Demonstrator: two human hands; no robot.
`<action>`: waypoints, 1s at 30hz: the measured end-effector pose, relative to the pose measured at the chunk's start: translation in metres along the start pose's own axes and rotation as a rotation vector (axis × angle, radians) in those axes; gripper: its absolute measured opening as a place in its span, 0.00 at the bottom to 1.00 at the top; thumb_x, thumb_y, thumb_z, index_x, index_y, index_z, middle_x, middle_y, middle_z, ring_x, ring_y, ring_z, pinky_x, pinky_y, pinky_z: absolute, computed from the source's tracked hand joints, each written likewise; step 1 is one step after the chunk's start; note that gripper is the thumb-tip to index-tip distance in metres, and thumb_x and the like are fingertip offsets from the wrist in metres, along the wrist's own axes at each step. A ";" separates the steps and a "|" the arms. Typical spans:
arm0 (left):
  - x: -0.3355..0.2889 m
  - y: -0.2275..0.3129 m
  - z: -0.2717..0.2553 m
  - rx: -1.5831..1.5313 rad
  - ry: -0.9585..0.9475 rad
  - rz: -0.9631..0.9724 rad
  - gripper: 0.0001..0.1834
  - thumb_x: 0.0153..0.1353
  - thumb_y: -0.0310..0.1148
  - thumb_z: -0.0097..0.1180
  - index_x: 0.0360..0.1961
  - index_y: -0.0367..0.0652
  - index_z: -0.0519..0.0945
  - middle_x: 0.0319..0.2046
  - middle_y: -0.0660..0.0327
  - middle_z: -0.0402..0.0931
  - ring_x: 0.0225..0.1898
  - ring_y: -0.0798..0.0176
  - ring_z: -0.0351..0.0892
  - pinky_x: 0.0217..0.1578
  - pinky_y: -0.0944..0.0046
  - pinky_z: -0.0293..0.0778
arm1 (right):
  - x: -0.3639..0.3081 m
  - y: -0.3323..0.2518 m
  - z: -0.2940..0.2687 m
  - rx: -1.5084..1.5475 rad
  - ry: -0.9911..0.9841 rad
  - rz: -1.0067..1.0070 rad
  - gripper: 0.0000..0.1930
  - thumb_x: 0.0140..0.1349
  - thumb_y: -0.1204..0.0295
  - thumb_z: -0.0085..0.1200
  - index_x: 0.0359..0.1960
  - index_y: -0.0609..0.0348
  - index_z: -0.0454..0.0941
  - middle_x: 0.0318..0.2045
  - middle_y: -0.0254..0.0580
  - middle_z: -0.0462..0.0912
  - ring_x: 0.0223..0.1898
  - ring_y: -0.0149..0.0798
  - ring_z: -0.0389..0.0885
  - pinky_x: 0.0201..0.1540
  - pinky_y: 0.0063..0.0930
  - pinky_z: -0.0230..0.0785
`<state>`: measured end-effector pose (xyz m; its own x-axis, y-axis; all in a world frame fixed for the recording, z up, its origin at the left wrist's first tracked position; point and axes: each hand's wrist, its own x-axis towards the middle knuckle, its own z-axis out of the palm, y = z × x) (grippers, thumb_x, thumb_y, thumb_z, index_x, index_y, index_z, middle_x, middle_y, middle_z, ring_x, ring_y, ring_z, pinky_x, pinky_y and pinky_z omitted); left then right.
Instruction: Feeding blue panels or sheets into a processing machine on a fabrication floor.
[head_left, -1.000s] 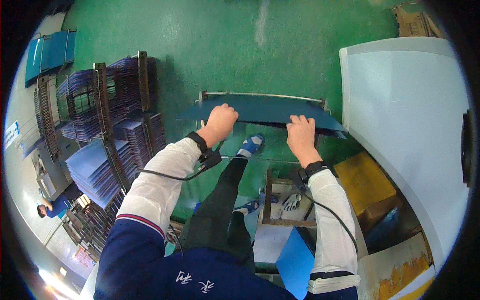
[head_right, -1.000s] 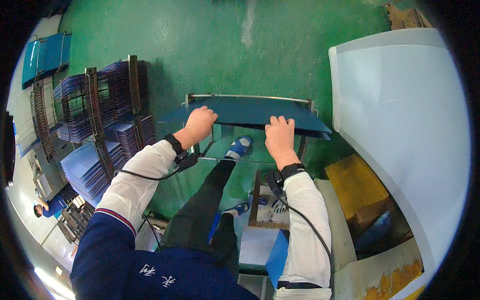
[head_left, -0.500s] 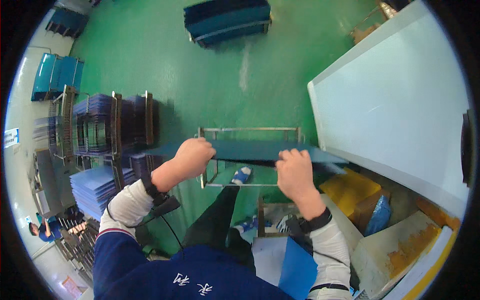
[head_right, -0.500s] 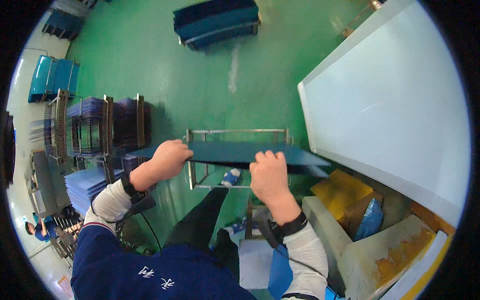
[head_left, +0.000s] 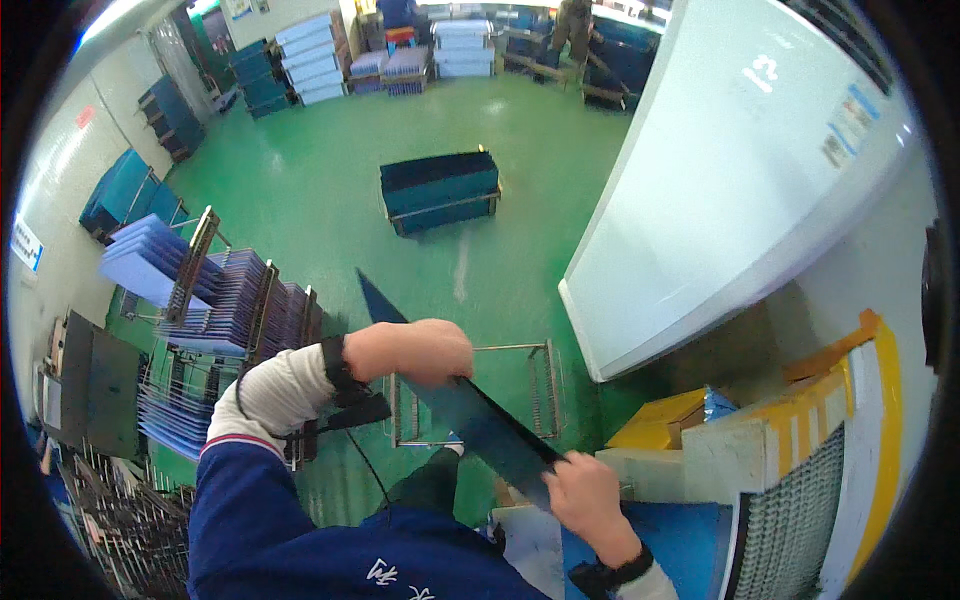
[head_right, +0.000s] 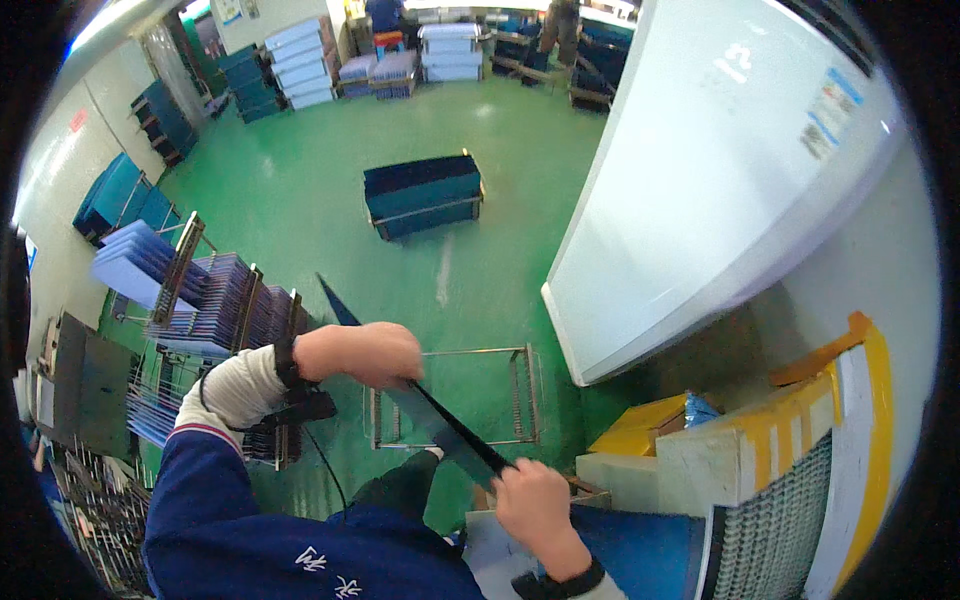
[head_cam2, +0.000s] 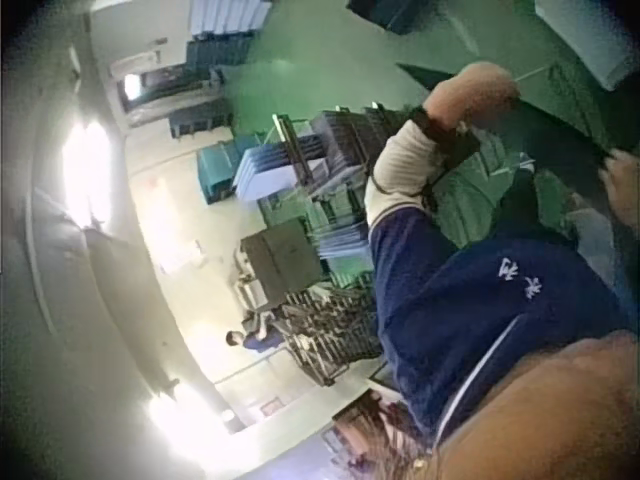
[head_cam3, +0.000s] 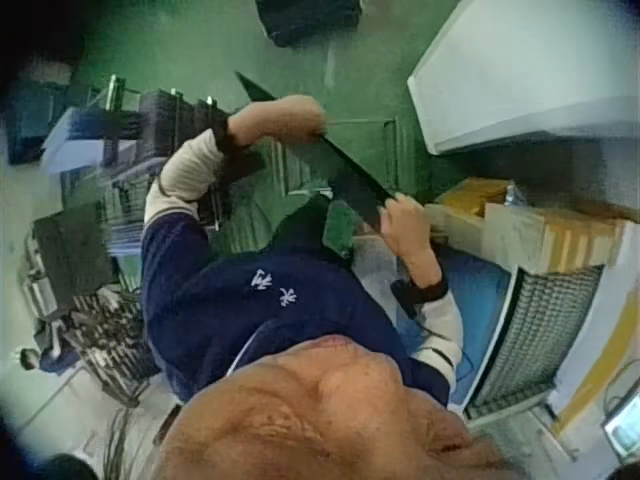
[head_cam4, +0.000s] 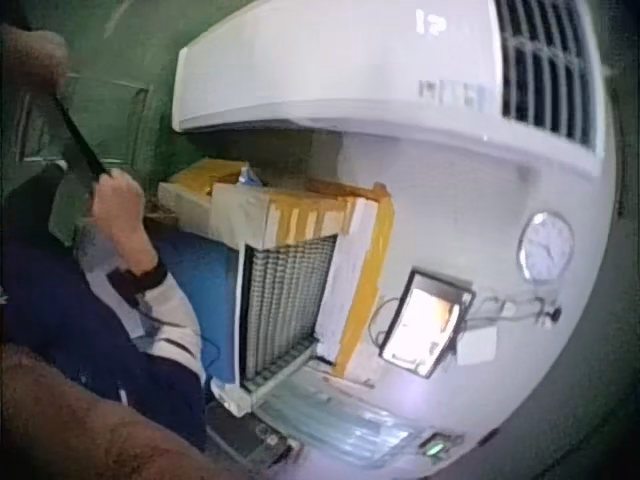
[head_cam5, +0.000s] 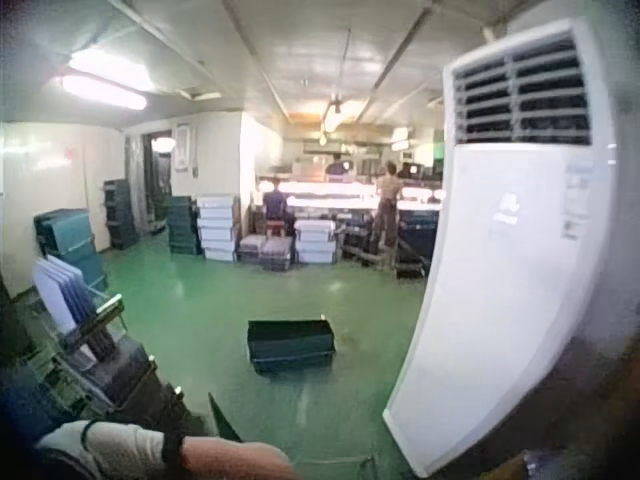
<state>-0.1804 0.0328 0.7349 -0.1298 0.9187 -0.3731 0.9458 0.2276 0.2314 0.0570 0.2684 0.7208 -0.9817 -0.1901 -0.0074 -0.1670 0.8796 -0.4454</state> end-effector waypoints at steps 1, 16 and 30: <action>0.005 0.031 -0.010 0.022 0.010 -0.002 0.08 0.50 0.35 0.59 0.26 0.42 0.81 0.26 0.53 0.77 0.34 0.44 0.77 0.35 0.48 0.72 | -0.035 -0.007 -0.009 0.017 0.020 0.072 0.11 0.52 0.67 0.58 0.20 0.61 0.75 0.25 0.49 0.75 0.29 0.53 0.76 0.31 0.46 0.68; 0.175 0.423 0.018 0.156 -0.031 0.856 0.09 0.47 0.34 0.58 0.26 0.40 0.81 0.25 0.49 0.78 0.31 0.42 0.78 0.30 0.46 0.72 | -0.480 -0.075 -0.030 -0.153 0.277 0.736 0.07 0.50 0.68 0.59 0.22 0.58 0.79 0.25 0.42 0.77 0.30 0.48 0.78 0.31 0.43 0.70; 0.291 0.536 0.085 0.135 0.048 0.843 0.12 0.44 0.31 0.57 0.32 0.41 0.81 0.29 0.53 0.80 0.33 0.47 0.81 0.30 0.49 0.75 | -0.618 0.041 0.042 -0.167 0.236 1.001 0.16 0.47 0.63 0.62 0.22 0.67 0.75 0.30 0.58 0.79 0.34 0.59 0.78 0.37 0.50 0.69</action>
<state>0.3139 0.3950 0.6740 0.6233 0.7773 -0.0854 0.7592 -0.5753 0.3045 0.6603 0.4036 0.6699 -0.6680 0.7342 -0.1216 0.7408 0.6405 -0.2023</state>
